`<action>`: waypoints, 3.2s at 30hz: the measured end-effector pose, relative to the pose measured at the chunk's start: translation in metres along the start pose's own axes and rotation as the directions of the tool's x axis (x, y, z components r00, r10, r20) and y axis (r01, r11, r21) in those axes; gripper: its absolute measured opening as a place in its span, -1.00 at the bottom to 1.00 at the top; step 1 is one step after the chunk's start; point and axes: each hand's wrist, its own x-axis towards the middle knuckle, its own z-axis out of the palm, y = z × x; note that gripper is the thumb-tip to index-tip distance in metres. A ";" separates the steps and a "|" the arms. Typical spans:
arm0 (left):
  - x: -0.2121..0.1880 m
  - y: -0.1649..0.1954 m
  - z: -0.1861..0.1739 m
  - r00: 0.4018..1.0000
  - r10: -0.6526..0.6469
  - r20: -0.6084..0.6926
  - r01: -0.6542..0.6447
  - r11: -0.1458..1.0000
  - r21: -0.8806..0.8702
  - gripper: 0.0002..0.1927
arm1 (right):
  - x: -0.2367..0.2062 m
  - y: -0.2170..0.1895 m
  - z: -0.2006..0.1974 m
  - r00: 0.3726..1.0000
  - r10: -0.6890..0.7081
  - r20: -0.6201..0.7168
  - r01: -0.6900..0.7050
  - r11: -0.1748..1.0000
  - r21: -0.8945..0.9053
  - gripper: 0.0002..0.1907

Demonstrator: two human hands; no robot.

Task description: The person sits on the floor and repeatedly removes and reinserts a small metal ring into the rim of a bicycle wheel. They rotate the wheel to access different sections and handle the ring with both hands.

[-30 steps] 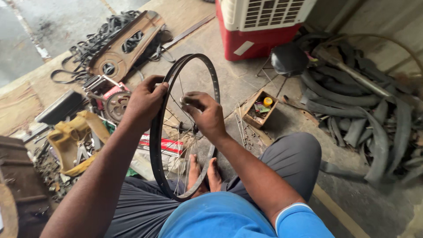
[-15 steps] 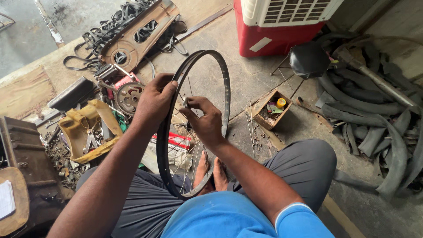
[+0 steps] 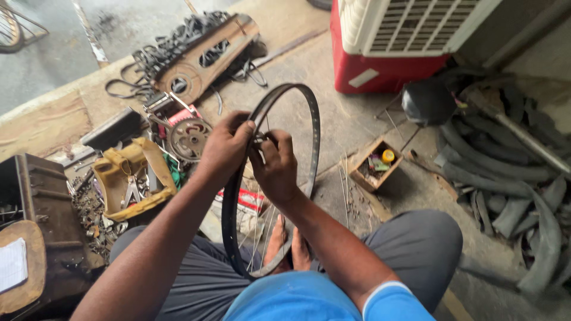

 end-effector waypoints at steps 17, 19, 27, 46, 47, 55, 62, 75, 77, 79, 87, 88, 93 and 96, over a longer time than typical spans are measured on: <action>-0.006 -0.002 0.002 0.999 -0.034 -0.036 0.035 0.999 0.022 -0.60 | -0.011 0.037 0.019 0.904 0.404 0.140 -0.394 0.658 0.642 -0.79; -0.007 0.000 0.003 0.997 -0.071 -0.035 0.071 0.997 -0.002 -0.59 | -0.005 0.046 0.018 0.831 0.429 0.353 -0.495 0.283 0.821 -0.84; -0.009 0.007 -0.001 0.989 -0.044 -0.139 0.061 0.990 0.125 -0.62 | 0.004 0.050 0.010 0.831 0.328 0.449 -0.516 0.153 0.843 -0.78; -0.012 0.006 0.005 0.979 0.097 -0.181 -0.048 0.964 0.261 -0.64 | -0.002 0.020 0.007 0.994 -0.046 0.099 0.035 0.993 0.112 -0.78; -0.012 0.004 0.005 0.983 0.087 -0.160 -0.052 0.977 0.208 -0.61 | -0.005 0.025 0.006 0.993 -0.049 0.106 0.031 0.985 0.170 -0.77; -0.014 0.000 0.010 0.988 0.121 -0.091 -0.105 0.981 0.162 -0.64 | 0.013 0.070 -0.004 0.641 0.034 0.767 -0.752 -0.171 0.637 -0.62; -0.017 0.017 0.005 0.988 0.124 -0.096 -0.112 0.987 0.119 -0.64 | 0.024 0.040 -0.002 0.736 0.460 0.497 -0.655 0.300 0.693 -0.82; -0.023 0.010 0.003 0.997 0.042 -0.062 -0.042 0.999 -0.006 -0.63 | 0.032 0.010 -0.029 0.921 0.096 0.377 -0.129 0.990 0.063 -0.81; -0.029 0.006 0.004 0.995 0.044 -0.085 -0.041 0.998 0.037 -0.64 | 0.038 0.017 -0.034 0.858 0.193 0.477 -0.283 0.951 0.123 -0.81; -0.036 0.004 0.003 0.961 0.234 -0.148 -0.206 0.961 0.185 -0.67 | 0.040 0.023 -0.039 0.840 0.171 0.515 -0.379 0.865 0.330 -0.81; -0.050 0.015 0.000 0.987 0.127 -0.101 -0.116 0.988 0.100 -0.65 | 0.007 0.018 -0.026 0.955 0.243 0.169 -0.270 0.949 0.164 -0.77; -0.050 0.017 0.002 0.987 0.127 -0.101 -0.117 0.988 0.098 -0.65 | 0.006 0.017 -0.026 0.975 0.189 0.115 -0.206 0.965 0.159 -0.77; -0.047 0.015 0.007 0.992 0.113 -0.058 -0.109 0.991 0.075 -0.65 | 0.016 0.021 -0.033 0.997 0.057 0.059 -0.061 0.996 0.067 -0.80; -0.041 0.005 0.009 0.981 0.193 -0.027 -0.192 0.981 0.009 -0.65 | 0.016 0.022 -0.036 0.998 -0.057 0.023 0.055 0.996 0.063 -0.78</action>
